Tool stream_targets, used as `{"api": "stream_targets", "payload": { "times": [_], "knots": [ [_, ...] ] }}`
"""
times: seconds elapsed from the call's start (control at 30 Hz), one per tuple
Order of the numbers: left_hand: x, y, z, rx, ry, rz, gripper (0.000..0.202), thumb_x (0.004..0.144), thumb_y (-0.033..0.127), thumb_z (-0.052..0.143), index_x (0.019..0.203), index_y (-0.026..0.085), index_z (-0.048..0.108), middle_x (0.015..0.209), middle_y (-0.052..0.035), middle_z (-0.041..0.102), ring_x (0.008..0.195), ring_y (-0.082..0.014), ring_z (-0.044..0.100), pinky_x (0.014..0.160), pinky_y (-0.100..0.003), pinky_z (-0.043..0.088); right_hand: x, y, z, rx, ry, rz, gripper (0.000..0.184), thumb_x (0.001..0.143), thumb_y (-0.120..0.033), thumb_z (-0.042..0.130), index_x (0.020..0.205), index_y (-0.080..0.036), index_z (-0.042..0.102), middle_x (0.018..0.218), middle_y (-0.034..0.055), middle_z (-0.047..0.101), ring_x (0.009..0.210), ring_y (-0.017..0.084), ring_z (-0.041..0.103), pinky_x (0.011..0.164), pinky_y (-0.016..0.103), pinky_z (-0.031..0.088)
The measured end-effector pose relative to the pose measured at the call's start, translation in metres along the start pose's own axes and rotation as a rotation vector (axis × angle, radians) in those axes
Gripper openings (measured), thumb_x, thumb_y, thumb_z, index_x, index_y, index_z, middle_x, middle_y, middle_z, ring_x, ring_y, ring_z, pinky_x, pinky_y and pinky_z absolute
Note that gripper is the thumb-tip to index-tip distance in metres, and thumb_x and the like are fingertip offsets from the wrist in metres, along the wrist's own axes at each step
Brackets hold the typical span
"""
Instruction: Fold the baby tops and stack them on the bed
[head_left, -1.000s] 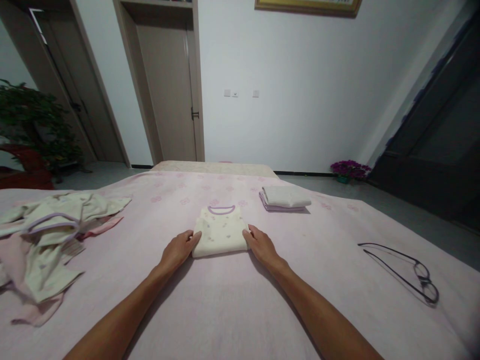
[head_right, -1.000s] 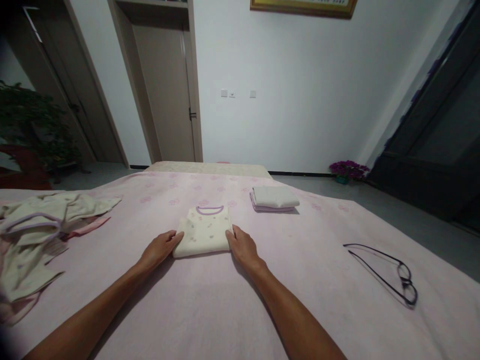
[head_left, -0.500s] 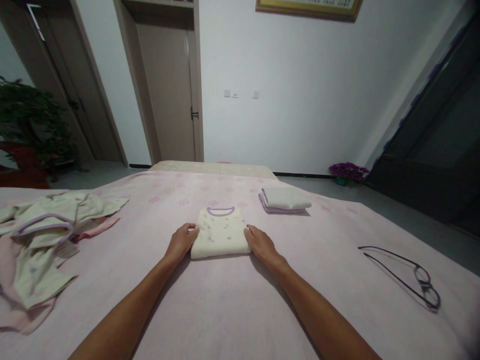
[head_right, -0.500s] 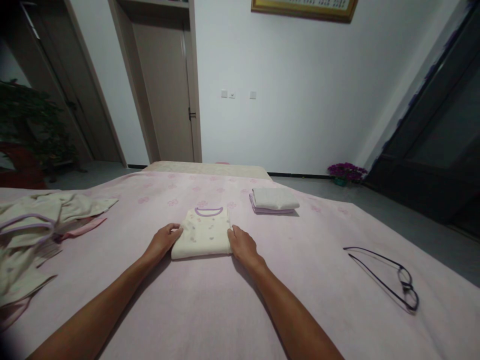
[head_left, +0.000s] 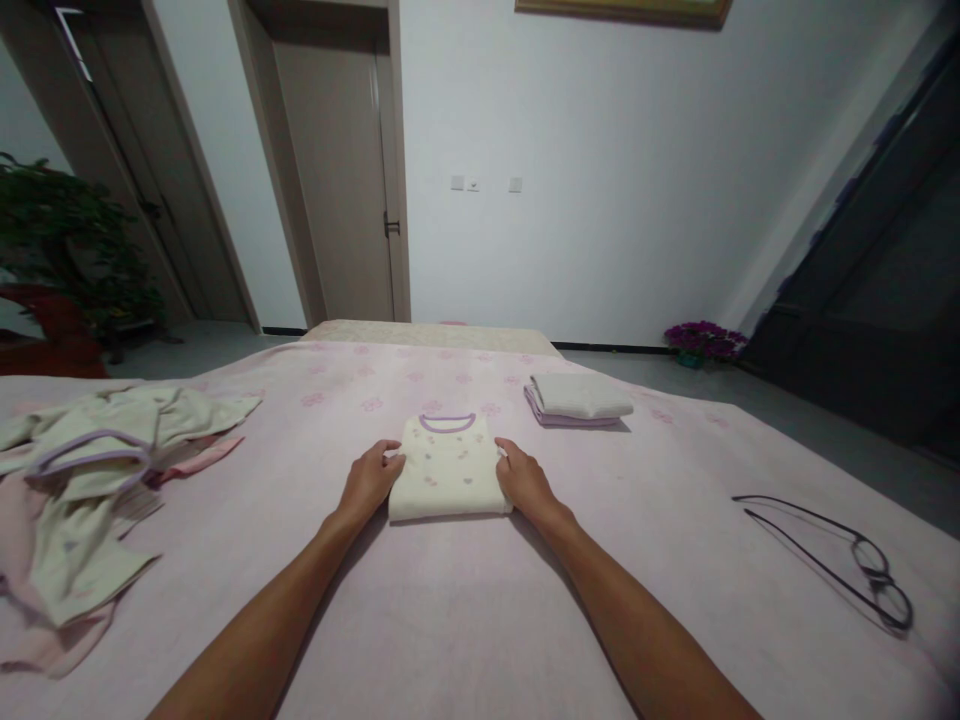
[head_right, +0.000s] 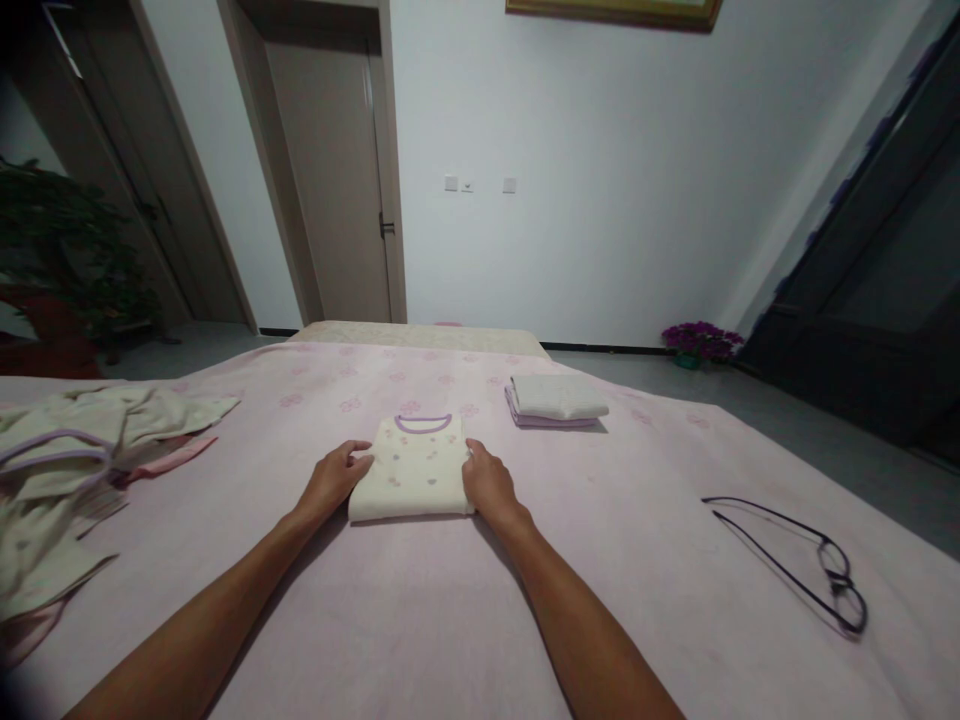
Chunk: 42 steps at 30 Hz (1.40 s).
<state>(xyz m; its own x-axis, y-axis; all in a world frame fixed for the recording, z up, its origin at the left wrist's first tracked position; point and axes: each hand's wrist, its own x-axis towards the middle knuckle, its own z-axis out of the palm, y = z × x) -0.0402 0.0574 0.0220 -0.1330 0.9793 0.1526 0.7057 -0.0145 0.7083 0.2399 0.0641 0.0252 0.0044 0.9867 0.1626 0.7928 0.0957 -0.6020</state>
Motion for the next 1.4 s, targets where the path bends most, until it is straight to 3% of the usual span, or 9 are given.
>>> {"api": "stream_targets", "payload": {
  "times": [0.17,0.4,0.57,0.7,0.77,0.9,1.1,1.23,1.4],
  "knots": [
    [0.001,0.0,0.001,0.033,0.035,0.0,0.035,0.085,0.035,0.059,0.115,0.019,0.067,0.083,-0.0034,0.072,0.08,-0.0193,0.067,0.07,-0.025,0.043,-0.005,-0.005,-0.003,-0.111,0.017,-0.074,0.047,0.091,-0.014,0.04,0.133,-0.015,0.06,0.123,0.015,0.067,0.114,0.025,0.062,0.099,0.032,0.044],
    [0.002,0.0,0.001,-0.143,0.075,0.006,0.035,0.082,0.036,0.061,0.11,0.018,0.069,0.082,-0.0026,0.072,0.078,-0.0188,0.068,0.07,-0.026,0.045,-0.001,-0.001,0.0,-0.055,0.058,-0.13,0.037,0.095,-0.021,0.046,0.125,-0.016,0.066,0.114,0.0115,0.068,0.11,0.02,0.062,0.098,0.028,0.044],
    [0.0,0.0,0.0,0.039,0.028,-0.002,0.028,0.083,0.036,0.061,0.107,0.023,0.067,0.088,-0.002,0.072,0.082,-0.0193,0.068,0.069,-0.026,0.045,0.0,0.003,0.001,-0.064,0.058,-0.135,0.034,0.093,-0.019,0.048,0.12,-0.018,0.069,0.11,0.0104,0.068,0.106,0.021,0.063,0.096,0.03,0.046],
    [-0.006,-0.001,-0.002,0.103,0.097,0.176,0.025,0.086,0.032,0.057,0.109,0.023,0.063,0.107,-0.0039,0.068,0.084,-0.0171,0.068,0.073,-0.026,0.048,-0.005,0.008,-0.003,-0.058,0.136,-0.211,0.04,0.091,-0.018,0.05,0.128,-0.021,0.064,0.12,0.0098,0.062,0.108,0.021,0.061,0.095,0.032,0.048],
    [-0.01,-0.002,-0.005,0.104,0.062,0.288,0.022,0.088,0.029,0.054,0.107,0.024,0.065,0.115,-0.0046,0.065,0.086,-0.0162,0.068,0.078,-0.026,0.049,-0.007,0.013,-0.006,-0.045,0.126,-0.303,0.04,0.089,-0.015,0.051,0.125,-0.025,0.066,0.127,0.0082,0.06,0.116,0.021,0.057,0.1,0.034,0.047],
    [-0.016,-0.007,-0.02,0.125,-0.119,0.403,0.028,0.089,0.027,0.05,0.111,0.027,0.069,0.122,-0.004,0.067,0.106,-0.0203,0.065,0.089,-0.029,0.05,-0.007,0.027,-0.012,-0.026,-0.009,-0.467,0.044,0.087,-0.01,0.053,0.124,-0.028,0.068,0.133,0.0047,0.063,0.124,0.021,0.055,0.106,0.038,0.044],
    [-0.025,-0.016,-0.047,0.16,-0.352,0.425,0.063,0.073,0.026,0.064,0.136,0.028,0.061,0.147,-0.0045,0.054,0.133,-0.0273,0.052,0.114,-0.037,0.036,-0.009,0.043,-0.024,-0.065,-0.156,-0.54,0.052,0.09,-0.021,0.053,0.141,-0.03,0.055,0.147,0.0035,0.053,0.134,0.022,0.049,0.112,0.044,0.037],
    [-0.026,-0.025,-0.052,0.164,-0.394,0.442,0.076,0.068,0.023,0.066,0.143,0.028,0.054,0.151,-0.0044,0.048,0.137,-0.0284,0.047,0.118,-0.039,0.032,-0.013,0.042,-0.035,-0.084,-0.251,-0.531,0.058,0.09,-0.031,0.055,0.148,-0.031,0.045,0.154,0.0037,0.043,0.141,0.024,0.041,0.116,0.047,0.03],
    [-0.028,-0.03,-0.044,0.238,-0.365,0.499,0.08,0.071,0.037,0.073,0.147,0.027,0.048,0.155,-0.0073,0.043,0.14,-0.0296,0.043,0.117,-0.041,0.033,-0.013,0.04,-0.042,-0.062,-0.334,-0.524,0.069,0.087,-0.033,0.06,0.152,-0.031,0.038,0.159,0.0029,0.034,0.147,0.026,0.031,0.119,0.048,0.023]
  ]
}}
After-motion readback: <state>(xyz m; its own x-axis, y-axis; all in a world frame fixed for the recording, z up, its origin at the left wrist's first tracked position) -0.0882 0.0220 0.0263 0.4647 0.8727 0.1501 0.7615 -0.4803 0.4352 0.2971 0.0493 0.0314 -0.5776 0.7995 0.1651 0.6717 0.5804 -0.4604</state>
